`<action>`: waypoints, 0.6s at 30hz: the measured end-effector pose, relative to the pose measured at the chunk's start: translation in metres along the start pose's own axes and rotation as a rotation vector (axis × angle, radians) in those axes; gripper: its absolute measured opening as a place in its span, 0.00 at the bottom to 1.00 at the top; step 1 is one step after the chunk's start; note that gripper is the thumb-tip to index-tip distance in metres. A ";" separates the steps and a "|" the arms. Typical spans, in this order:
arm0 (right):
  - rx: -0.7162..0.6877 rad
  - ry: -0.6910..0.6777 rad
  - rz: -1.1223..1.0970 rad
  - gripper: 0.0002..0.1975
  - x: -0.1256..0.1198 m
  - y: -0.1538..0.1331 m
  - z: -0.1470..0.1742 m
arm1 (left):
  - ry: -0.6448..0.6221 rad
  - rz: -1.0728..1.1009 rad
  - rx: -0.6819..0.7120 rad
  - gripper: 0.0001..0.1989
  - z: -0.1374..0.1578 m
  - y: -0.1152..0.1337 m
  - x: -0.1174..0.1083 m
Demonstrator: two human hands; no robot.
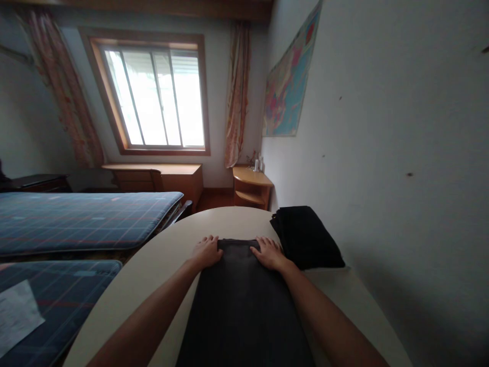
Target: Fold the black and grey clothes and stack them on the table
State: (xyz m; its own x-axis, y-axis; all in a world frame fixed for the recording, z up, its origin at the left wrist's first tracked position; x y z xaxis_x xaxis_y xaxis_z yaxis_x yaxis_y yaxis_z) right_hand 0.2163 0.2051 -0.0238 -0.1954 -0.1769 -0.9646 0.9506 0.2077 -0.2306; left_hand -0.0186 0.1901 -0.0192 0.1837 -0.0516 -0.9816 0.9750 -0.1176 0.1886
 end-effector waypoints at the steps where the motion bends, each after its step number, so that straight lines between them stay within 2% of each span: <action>1: 0.006 -0.003 0.001 0.32 -0.003 0.003 -0.004 | -0.015 0.006 -0.001 0.27 -0.004 -0.003 -0.003; 6: 0.018 -0.019 0.001 0.23 -0.016 0.007 -0.013 | -0.087 0.084 0.034 0.15 -0.013 -0.011 -0.013; 10: -0.020 0.020 0.012 0.16 -0.038 -0.004 -0.002 | 0.000 0.150 0.059 0.16 -0.006 -0.007 -0.033; 14: -0.114 0.149 0.027 0.15 -0.079 -0.015 0.025 | 0.135 0.223 0.106 0.15 0.017 0.002 -0.069; 18: -0.255 0.301 -0.011 0.15 -0.118 -0.028 0.072 | 0.232 0.337 0.200 0.19 0.061 0.013 -0.103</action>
State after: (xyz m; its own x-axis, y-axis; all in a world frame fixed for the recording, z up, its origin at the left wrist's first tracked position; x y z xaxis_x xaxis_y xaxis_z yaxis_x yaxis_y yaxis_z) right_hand 0.2299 0.1513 0.1060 -0.3034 0.1013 -0.9474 0.8650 0.4464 -0.2293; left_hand -0.0322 0.1329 0.0866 0.5318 0.1008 -0.8409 0.8170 -0.3228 0.4779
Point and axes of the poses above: each hand's wrist, its own z-axis away from the middle knuckle, its own x-axis out of the palm, y = z × x, the point moved 6 cm from there along -z, towards the middle knuckle, and after that the axes turned 3 degrees about -y, right-handed, at the moved point
